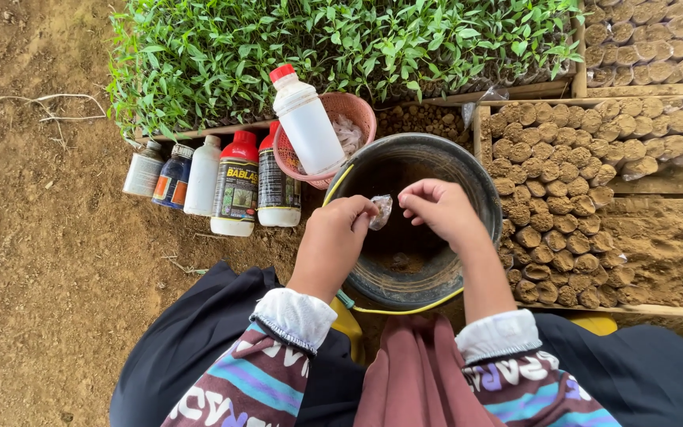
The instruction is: The person sits on the ground and fills small plastic seedling pots with soil from a bucket. They press the soil into the pots by hand and place the filled pots into a wooden tray.
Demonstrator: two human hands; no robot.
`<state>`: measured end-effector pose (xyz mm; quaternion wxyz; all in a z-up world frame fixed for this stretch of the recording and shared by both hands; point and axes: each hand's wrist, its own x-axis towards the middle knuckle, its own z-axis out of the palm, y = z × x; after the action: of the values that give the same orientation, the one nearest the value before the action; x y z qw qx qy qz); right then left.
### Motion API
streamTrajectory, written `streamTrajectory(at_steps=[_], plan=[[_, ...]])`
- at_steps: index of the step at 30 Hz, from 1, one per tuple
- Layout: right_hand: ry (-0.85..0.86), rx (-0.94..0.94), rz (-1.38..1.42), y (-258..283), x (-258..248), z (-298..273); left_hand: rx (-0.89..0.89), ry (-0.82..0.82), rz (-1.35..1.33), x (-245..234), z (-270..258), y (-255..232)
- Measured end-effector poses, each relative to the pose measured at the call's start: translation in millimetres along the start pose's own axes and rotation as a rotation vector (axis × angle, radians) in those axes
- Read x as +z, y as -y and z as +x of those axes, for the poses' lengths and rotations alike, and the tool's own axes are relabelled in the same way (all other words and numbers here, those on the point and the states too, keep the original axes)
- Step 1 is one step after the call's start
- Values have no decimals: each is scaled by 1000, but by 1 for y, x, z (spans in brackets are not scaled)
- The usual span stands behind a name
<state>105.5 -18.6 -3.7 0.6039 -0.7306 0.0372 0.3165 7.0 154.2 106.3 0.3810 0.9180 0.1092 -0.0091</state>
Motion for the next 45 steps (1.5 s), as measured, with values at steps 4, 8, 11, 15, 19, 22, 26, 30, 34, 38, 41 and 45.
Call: streamTrajectory(at_steps=[4, 8, 11, 15, 19, 22, 26, 30, 34, 38, 41, 45], plan=[[4, -12, -423, -72, 23, 32, 17, -33, -37, -1, 2, 3], [163, 1, -689, -122, 60, 42, 54, -17, -57, -3, 2, 5], [272, 65, -701, -161, 74, 49, 57, -6, -47, -2, 2, 7], [202, 174, -835, -247, 57, 86, 49, 20, -34, -1, 1, 8], [-32, 127, -1053, -154, 35, 52, 63, 32, -24, -1, 0, 7], [-103, 42, -868, -105, 32, 32, 68, 37, 20, -1, 0, 4], [64, -35, -788, -111, 52, 28, 57, 47, 86, 1, 0, 4], [253, -90, -990, -109, 75, 7, 56, 64, 96, 3, 0, 5], [347, -34, -1183, -168, 75, 33, 62, 65, 108, 6, -1, 6], [365, 32, -1201, -184, 69, 40, 75, 68, 115, 7, -1, 4], [528, 85, -1344, -161, 68, 46, 60, 101, 139, 8, 0, 4], [366, 241, -632, -193, 45, 59, -5, 180, 169, 12, 2, 8]])
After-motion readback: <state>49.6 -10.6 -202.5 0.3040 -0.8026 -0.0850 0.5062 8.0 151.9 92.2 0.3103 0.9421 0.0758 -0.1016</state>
